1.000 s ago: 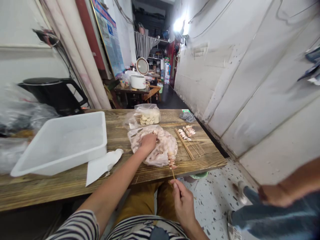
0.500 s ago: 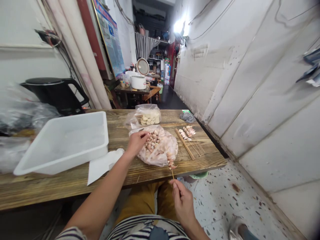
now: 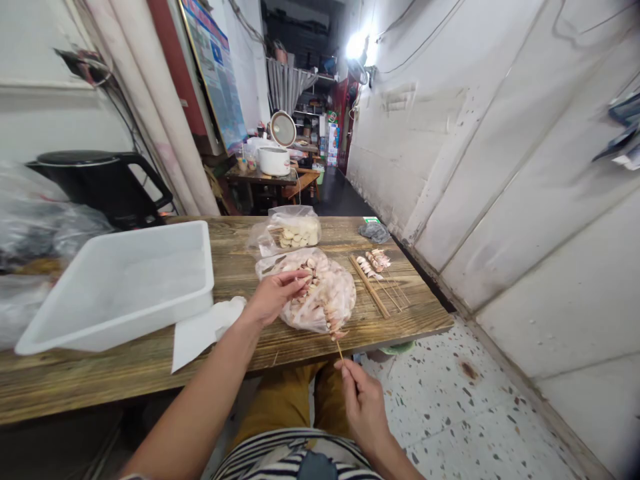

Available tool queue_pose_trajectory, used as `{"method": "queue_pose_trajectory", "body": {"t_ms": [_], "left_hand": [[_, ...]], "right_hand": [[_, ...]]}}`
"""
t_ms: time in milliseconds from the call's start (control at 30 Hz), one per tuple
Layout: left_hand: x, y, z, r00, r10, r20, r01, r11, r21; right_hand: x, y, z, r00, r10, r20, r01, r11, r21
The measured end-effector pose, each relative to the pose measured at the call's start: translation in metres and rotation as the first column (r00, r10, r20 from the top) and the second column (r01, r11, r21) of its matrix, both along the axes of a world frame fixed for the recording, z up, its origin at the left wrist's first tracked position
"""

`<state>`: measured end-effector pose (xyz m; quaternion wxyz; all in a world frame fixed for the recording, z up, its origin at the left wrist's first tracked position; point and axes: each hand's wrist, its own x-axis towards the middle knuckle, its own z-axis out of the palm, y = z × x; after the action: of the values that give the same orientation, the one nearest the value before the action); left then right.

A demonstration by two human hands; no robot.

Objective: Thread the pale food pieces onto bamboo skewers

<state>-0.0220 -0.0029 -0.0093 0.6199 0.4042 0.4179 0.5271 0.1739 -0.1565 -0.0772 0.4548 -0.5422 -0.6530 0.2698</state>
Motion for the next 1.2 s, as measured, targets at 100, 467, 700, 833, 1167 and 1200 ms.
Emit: {"method": "queue_pose_trajectory", "body": {"t_ms": [100, 467, 700, 833, 1167, 1200], "left_hand": [[0.002, -0.008, 0.000, 0.997, -0.016, 0.082, 0.021, 0.998, -0.061], [0.006, -0.022, 0.005, 0.988, 0.106, 0.109, -0.093, 0.989, -0.114], [0.008, -0.027, 0.000, 0.975, 0.193, -0.110, -0.179, 0.976, 0.127], [0.007, -0.030, 0.001, 0.926, 0.256, -0.279, -0.177, 0.944, 0.280], [0.010, -0.037, -0.001, 0.708, 0.463, -0.533, -0.166, 0.843, 0.512], [0.010, -0.038, -0.001, 0.685, 0.473, -0.554, -0.153, 0.836, 0.526]], "right_hand": [[-0.001, -0.001, 0.005, 0.999, 0.021, 0.042, -0.022, 1.000, 0.019], [-0.006, -0.004, 0.010, 0.995, 0.068, 0.079, -0.070, 0.997, 0.021], [-0.006, -0.004, 0.010, 0.995, 0.083, 0.053, -0.085, 0.996, 0.037], [-0.006, -0.006, 0.010, 0.996, 0.075, 0.053, -0.076, 0.997, 0.023], [-0.005, -0.009, 0.018, 0.992, 0.074, 0.099, -0.078, 0.997, 0.031], [-0.005, -0.009, 0.019, 0.991, 0.077, 0.111, -0.080, 0.996, 0.026]]}}
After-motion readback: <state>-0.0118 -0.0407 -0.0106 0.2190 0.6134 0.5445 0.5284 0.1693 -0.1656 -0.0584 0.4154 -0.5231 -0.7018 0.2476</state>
